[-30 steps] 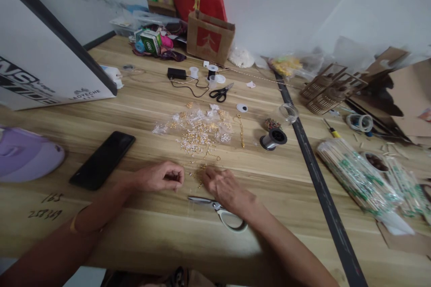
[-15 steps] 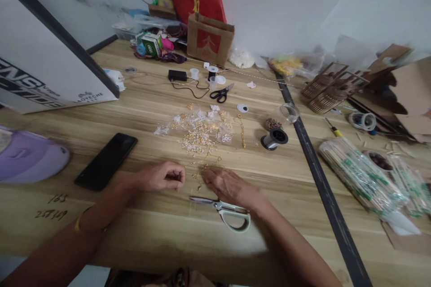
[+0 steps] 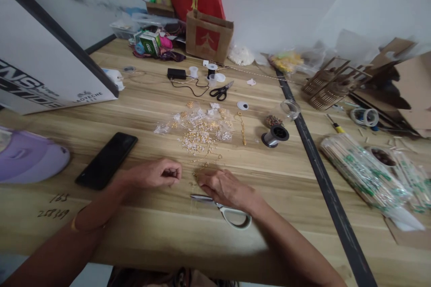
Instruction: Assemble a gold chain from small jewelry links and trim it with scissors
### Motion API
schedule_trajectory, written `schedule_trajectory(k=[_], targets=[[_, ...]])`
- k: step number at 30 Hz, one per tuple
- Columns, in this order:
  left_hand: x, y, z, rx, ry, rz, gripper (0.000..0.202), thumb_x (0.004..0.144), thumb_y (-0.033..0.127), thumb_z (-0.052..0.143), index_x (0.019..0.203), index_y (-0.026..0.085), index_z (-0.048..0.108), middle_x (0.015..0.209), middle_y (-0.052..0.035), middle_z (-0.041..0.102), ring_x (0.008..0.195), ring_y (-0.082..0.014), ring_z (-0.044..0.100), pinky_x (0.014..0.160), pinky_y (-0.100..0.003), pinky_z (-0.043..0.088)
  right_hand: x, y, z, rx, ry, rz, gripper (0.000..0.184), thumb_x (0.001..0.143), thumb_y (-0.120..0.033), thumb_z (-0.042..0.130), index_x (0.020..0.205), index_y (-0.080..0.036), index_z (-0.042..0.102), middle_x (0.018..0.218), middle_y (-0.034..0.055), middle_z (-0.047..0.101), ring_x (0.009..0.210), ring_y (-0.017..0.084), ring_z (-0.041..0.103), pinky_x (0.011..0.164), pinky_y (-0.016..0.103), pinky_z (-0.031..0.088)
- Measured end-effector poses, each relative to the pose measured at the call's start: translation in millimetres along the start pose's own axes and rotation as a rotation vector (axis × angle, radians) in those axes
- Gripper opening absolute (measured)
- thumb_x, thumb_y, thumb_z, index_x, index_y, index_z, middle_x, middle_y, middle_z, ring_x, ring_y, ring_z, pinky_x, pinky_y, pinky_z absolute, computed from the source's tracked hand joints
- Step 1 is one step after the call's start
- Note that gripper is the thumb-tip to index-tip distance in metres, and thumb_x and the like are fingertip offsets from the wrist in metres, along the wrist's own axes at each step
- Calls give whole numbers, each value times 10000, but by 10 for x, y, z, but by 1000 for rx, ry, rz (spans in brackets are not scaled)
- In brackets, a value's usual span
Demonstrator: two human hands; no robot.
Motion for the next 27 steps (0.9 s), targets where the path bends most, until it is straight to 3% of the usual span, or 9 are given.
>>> schedule_trajectory(k=[11,16,22,27], targets=[[-11,-17,-37,147,17,-4,77,708,131,507,732,151,578,627,27,549,576,-94,454,523,-179,319,74,-3,144,-37,47,-44,148,939,-199,409,922,-186,555,795,34,618,734,141,567,626,227,363],[-34,-9,-51,162,32,0,85,703,136,504,729,147,584,614,31,536,561,-90,438,515,-184,300,72,-29,216,-118,30,-56,197,945,-190,388,880,-178,573,788,36,621,700,133,558,609,218,371],[-50,1,-94,147,66,-23,100,677,119,498,722,146,583,593,40,512,550,-85,420,506,-179,292,90,-36,215,-151,63,-67,274,942,-163,406,1184,-207,526,897,60,647,839,152,592,682,217,407],[-48,-3,-122,169,79,-52,89,677,122,507,707,141,589,557,45,501,517,-78,406,500,-179,291,113,31,228,-185,18,1,376,931,-155,417,1297,-234,458,910,63,658,802,149,605,676,216,410]])
Point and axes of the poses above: each hand's wrist, its own x-axis towards the middle knuckle, its own z-axis out of the palm, y = z × x, the point moved 6 cm from there along x, towards the middle knuckle
